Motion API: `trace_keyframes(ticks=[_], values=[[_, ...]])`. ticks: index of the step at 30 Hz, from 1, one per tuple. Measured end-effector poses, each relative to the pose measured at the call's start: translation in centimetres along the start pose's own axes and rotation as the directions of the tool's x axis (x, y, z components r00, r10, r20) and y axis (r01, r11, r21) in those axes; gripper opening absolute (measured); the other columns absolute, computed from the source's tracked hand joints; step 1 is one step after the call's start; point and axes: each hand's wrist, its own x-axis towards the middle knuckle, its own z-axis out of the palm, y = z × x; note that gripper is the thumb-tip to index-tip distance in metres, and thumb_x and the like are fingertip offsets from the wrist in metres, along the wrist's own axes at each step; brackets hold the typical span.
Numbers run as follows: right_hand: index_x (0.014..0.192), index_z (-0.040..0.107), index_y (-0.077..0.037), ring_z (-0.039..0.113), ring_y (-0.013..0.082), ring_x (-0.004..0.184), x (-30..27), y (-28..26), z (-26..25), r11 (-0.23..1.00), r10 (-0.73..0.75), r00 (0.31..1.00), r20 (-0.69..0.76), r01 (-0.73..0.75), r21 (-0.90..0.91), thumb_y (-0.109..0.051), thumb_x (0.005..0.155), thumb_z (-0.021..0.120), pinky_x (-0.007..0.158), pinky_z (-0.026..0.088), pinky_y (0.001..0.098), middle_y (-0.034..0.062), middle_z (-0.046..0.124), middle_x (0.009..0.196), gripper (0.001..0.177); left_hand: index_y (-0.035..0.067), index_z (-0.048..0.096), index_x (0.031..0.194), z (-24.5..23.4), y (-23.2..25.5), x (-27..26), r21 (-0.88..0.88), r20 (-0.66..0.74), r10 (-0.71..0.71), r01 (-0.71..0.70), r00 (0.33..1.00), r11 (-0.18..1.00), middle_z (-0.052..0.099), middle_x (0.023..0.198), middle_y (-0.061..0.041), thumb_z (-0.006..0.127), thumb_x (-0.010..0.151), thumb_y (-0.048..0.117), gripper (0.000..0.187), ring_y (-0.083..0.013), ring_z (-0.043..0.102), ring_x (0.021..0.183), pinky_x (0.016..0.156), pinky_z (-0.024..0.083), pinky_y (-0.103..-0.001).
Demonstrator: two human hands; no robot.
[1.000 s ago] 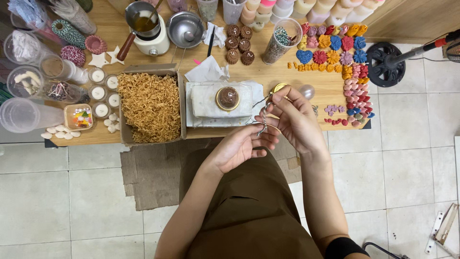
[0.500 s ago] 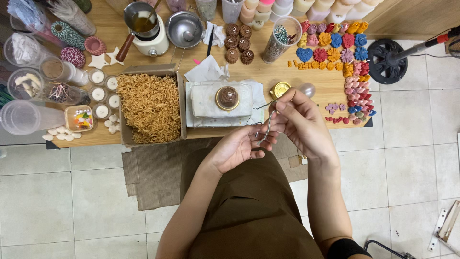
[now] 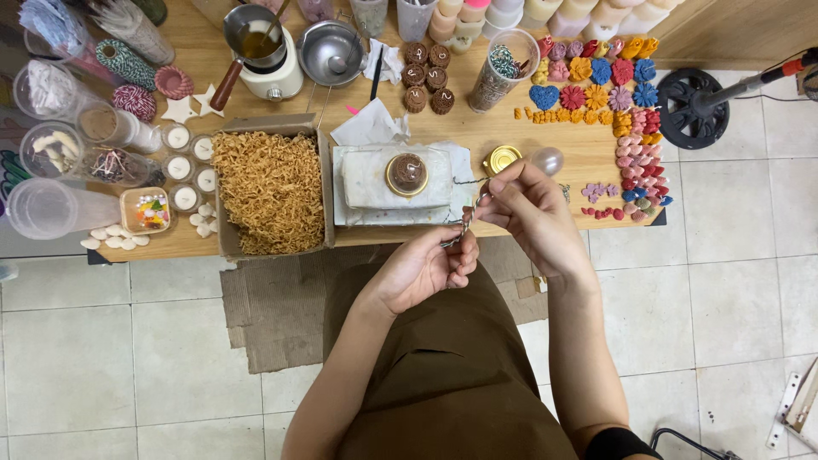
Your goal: The person adds shredded wax or decorative materials to a small container, places a pre-formed brown candle inside, and secures it with a lid and a decorative twine.
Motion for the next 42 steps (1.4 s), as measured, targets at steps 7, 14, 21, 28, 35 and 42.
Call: trace_keyframes(ticks=[7, 14, 21, 28, 35, 42], values=[[0.101, 0.059, -0.006, 0.072, 0.0232, 0.107, 0.0, -0.4, 0.5, 0.974, 0.036, 0.999, 0.032, -0.042, 0.223, -0.016, 0.101, 0.057, 0.101, 0.058, 0.0417, 0.0098, 0.067, 0.104, 0.011, 0.012, 0.041, 0.083, 0.0, 0.1, -0.4, 0.099, -0.041, -0.022, 0.026, 0.999, 0.995, 0.038, 0.079, 0.003, 0.041, 0.113, 0.031, 0.035, -0.0089, 0.038, 0.070, 0.062, 0.035, -0.024], [0.094, 0.055, -0.010, 0.062, 0.0200, 0.090, 0.6, 1.7, -4.0, 0.783, 0.038, 0.992, 0.123, -0.107, 0.613, -0.027, 0.107, 0.062, 0.106, 0.053, 0.0442, 0.0044, 0.056, 0.089, 0.022, 0.012, 0.038, 0.083, -2.9, -0.4, -3.5, 0.458, -0.113, 0.173, -0.104, 0.978, 0.883, 0.033, 0.074, 0.003, 0.038, 0.113, 0.031, 0.036, -0.0101, 0.033, 0.066, 0.061, 0.033, -0.026], [0.099, 0.064, -0.008, 0.051, 0.0123, 0.068, 1.5, 0.8, -9.8, 0.930, 0.088, 0.991, -0.099, -0.046, 0.364, -0.034, 0.109, 0.058, 0.076, 0.051, 0.0324, -0.0032, 0.048, 0.069, 0.028, 0.012, 0.038, 0.079, -8.7, 1.5, -11.8, 0.703, -0.462, 0.182, 0.233, 0.868, 0.672, 0.031, 0.070, 0.001, 0.035, 0.110, 0.033, 0.037, -0.0126, 0.034, 0.061, 0.057, 0.035, -0.028], [0.088, 0.070, -0.001, 0.052, 0.0110, 0.058, 1.8, -1.4, -8.2, 0.835, 0.259, 0.966, 0.018, -0.214, -0.507, -0.022, 0.098, 0.066, 0.058, 0.044, 0.0278, 0.0026, 0.055, 0.064, 0.024, 0.007, 0.047, 0.087, -9.3, 1.9, -16.6, 0.735, -0.537, 0.264, 0.291, 0.801, 0.612, 0.038, 0.078, 0.001, 0.041, 0.107, 0.036, 0.035, -0.0121, 0.040, 0.073, 0.070, 0.042, -0.028], [0.091, 0.065, -0.007, 0.053, 0.0037, 0.064, 4.0, -2.3, -5.9, 0.973, 0.092, 0.986, 0.136, -0.060, -0.222, -0.026, 0.103, 0.066, 0.064, 0.048, 0.0232, -0.0066, 0.056, 0.069, 0.022, 0.006, 0.051, 0.093, -11.9, 0.5, -15.6, 0.756, -0.655, 0.319, 0.601, 0.685, 0.260, 0.046, 0.080, -0.002, 0.036, 0.109, 0.034, 0.036, -0.0172, 0.050, 0.078, 0.076, 0.047, -0.032], [0.089, 0.069, -0.004, 0.048, 0.0044, 0.060, 4.9, -4.9, -1.8, 0.758, 0.146, 0.966, 0.212, 0.028, -0.651, -0.026, 0.101, 0.065, 0.051, 0.036, 0.0241, -0.0036, 0.059, 0.066, 0.025, 0.003, 0.050, 0.098, -18.0, -3.9, -12.2, 0.824, -0.566, 0.410, 0.482, 0.715, 0.298, 0.050, 0.078, -0.004, 0.036, 0.108, 0.036, 0.037, -0.0198, 0.052, 0.074, 0.075, 0.047, -0.037]])
